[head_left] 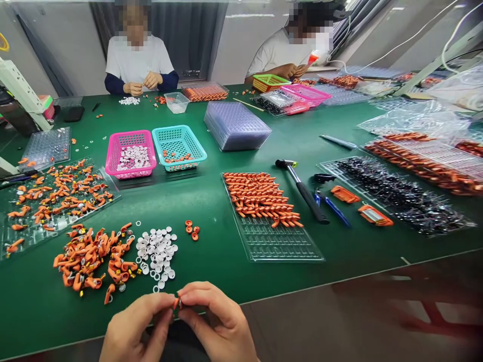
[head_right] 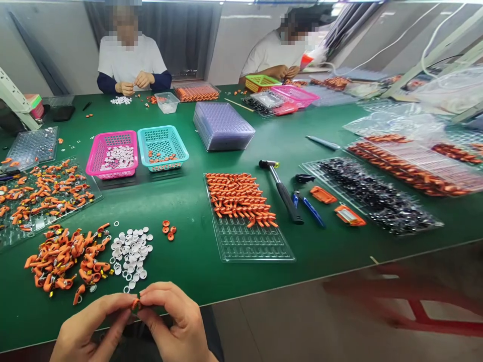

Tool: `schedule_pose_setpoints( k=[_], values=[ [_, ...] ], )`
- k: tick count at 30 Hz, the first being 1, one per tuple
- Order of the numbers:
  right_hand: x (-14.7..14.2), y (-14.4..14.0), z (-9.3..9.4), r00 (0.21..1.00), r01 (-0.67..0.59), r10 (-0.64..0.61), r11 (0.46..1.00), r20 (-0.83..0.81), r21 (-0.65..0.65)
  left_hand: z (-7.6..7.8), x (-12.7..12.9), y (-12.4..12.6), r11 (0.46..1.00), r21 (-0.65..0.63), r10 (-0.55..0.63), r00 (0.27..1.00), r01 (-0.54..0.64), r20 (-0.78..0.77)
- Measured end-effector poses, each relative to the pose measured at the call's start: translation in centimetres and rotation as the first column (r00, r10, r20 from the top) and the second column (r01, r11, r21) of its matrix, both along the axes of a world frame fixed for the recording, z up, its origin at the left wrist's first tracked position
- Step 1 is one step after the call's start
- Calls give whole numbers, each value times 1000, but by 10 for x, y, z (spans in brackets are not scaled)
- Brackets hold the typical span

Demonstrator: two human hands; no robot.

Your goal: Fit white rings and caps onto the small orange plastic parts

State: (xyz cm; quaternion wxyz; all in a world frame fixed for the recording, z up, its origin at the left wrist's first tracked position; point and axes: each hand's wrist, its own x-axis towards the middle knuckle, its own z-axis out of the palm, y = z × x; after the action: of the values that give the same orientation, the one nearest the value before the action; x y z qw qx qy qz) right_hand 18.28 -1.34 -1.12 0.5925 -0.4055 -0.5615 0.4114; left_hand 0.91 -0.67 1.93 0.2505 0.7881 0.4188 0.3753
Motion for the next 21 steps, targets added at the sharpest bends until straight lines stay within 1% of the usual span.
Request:
schedule_pose_setpoints(
  k=[1, 2, 3, 4, 5, 6, 7, 8, 9, 10, 11, 13, 15, 18, 20, 21],
  values=[
    [0, 0, 0, 1000, 3, -4, 1000, 8, 10, 1, 0, -1, 992, -124, 16, 997, -7, 72],
    [0, -1, 1, 1000, 1, -1, 1000, 12, 19, 1, 0, -3, 965, -261, 59, 986, -16, 155],
    [0, -1, 1, 1000, -8, 8, 1000, 10, 27, 1, 1, -3, 917, -399, 124, 963, -19, 238],
    [0, -2, 0, 1000, -21, 21, 999, 3, 33, 1, 1, -3, 846, -533, 199, 931, -7, 305],
    [0, -2, 0, 999, -34, 34, 999, -5, 38, 1, 0, -2, 763, -646, 262, 898, 32, 353],
    [-1, -3, 0, 999, -46, 46, 998, -12, 41, 0, 0, -1, 677, -731, 303, 871, 89, 387],
    [-1, -3, 0, 998, -53, 53, 998, -18, 39, -1, -1, 1, 597, -788, 328, 850, 152, 413],
    [-1, -3, -1, 998, -53, 54, 998, -22, 36, -3, -1, 3, 528, -823, 343, 834, 210, 433],
    [-2, -4, -1, 998, -49, 50, 998, -25, 33, -5, -1, 4, 473, -843, 353, 822, 255, 446],
    [-2, -4, -1, 999, -42, 43, 999, -27, 30, -6, -1, 5, 432, -855, 358, 816, 286, 454],
    [-2, -4, -1, 999, -37, 37, 999, -28, 28, -7, -1, 6, 403, -863, 362, 813, 304, 456],
    [-2, -4, -2, 999, -30, 31, 999, -32, 26, -7, 1, 5, 376, -871, 344, 826, 315, 447],
    [-3, -4, -3, 999, -34, 35, 999, -38, 20, -5, 4, 3, 389, -871, 290, 856, 302, 427],
    [-3, -5, -4, 998, -43, 43, 999, -48, 2, 3, 7, -3, 451, -857, 205, 906, 248, 370],
    [-3, -5, -4, 998, -43, 43, 999, -41, -4, 7, 8, -6, 517, -836, 166, 937, 184, 309],
    [-3, -5, -3, 999, -41, 40, 999, -37, -4, 8, 8, -7, 563, -814, 149, 950, 146, 274]
  ],
)
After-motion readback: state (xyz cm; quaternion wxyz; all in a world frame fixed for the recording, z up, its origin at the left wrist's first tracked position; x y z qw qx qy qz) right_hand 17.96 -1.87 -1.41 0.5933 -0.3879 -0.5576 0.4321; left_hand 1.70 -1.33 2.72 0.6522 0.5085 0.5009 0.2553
